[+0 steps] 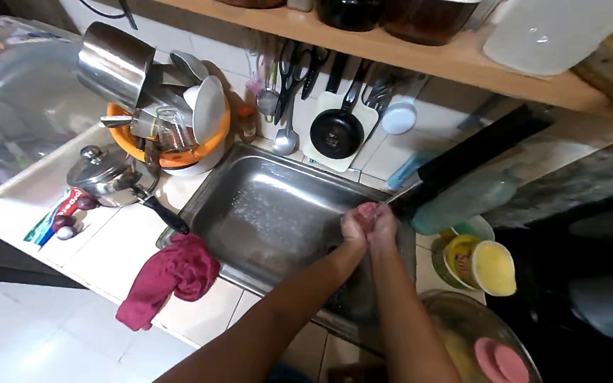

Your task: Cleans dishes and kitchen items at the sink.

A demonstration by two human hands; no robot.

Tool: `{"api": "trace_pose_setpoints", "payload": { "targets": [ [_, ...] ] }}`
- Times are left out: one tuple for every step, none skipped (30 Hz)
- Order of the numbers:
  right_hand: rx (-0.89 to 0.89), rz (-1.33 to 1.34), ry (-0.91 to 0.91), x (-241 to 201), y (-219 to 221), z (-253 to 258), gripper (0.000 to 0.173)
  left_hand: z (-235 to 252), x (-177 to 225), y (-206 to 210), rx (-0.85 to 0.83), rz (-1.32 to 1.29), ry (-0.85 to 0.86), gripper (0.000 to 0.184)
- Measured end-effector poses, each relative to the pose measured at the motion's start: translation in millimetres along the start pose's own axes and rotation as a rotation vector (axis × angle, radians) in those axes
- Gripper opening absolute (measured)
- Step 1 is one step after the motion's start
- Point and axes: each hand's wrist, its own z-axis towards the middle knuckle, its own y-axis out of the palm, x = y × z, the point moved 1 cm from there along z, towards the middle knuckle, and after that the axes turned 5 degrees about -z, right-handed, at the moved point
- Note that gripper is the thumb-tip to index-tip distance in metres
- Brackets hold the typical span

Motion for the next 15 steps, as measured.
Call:
{"api": "trace_pose_setpoints", "payload": {
  "targets": [
    [0.017,-0.023,0.001,2.0,-1.4,1.4,0.031,0.9,-1.8,-1.3,0.001,-0.012,-0.015,0.055],
    [0.037,-0.043,0.008,4.2,-3.0,2.7,0.029,2.4,-3.9,-2.8,0.007,-0.030,-0.030,0.054],
    [0.053,-0.055,0.022,5.7,-4.0,2.9,0.027,4.0,-5.7,-4.5,0.019,-0.048,-0.043,0.054],
    [0.062,-0.065,0.043,6.7,-4.9,2.7,0.027,5.1,-6.4,-6.1,0.042,-0.067,-0.060,0.053],
    [0.086,-0.087,0.066,7.8,-4.0,2.8,0.027,6.4,-6.1,-7.8,0.064,-0.083,-0.074,0.053],
    [0.118,-0.126,0.093,8.4,-0.3,2.5,0.029,7.2,-3.3,-9.7,0.076,-0.090,-0.090,0.053],
    [0.127,-0.160,0.126,7.9,5.3,2.0,0.031,8.3,2.0,-11.3,0.087,-0.088,-0.103,0.053],
    [0.110,-0.187,0.152,7.4,13.1,2.2,0.030,10.5,8.7,-11.9,0.108,-0.085,-0.102,0.054],
    [0.073,-0.212,0.164,7.3,23.1,3.1,0.027,14.5,16.5,-12.1,0.124,-0.086,-0.087,0.053],
    [0.012,-0.229,0.171,5.7,34.8,2.8,0.026,18.6,26.4,-11.0,0.146,-0.091,-0.053,0.052],
    [-0.056,-0.252,0.168,3.9,49.4,2.9,0.026,20.7,39.6,-8.0,0.159,-0.093,0.001,0.050],
    [-0.130,-0.272,0.152,0.3,66.4,1.9,0.028,18.5,57.4,-2.8,0.158,-0.089,0.074,0.050],
    [-0.206,-0.296,0.115,-6.6,85.1,-1.6,0.027,10.8,79.2,1.6,0.086,-0.092,0.152,0.053],
    [-0.288,-0.323,0.074,-16.2,103.4,-7.2,0.030,8.2,97.7,6.2,0.022,-0.068,0.252,0.055],
    [-0.366,-0.356,0.028,-27.3,119.8,-13.4,0.032,9.4,112.0,10.5,-0.009,-0.037,0.366,0.055]
  ]
}}
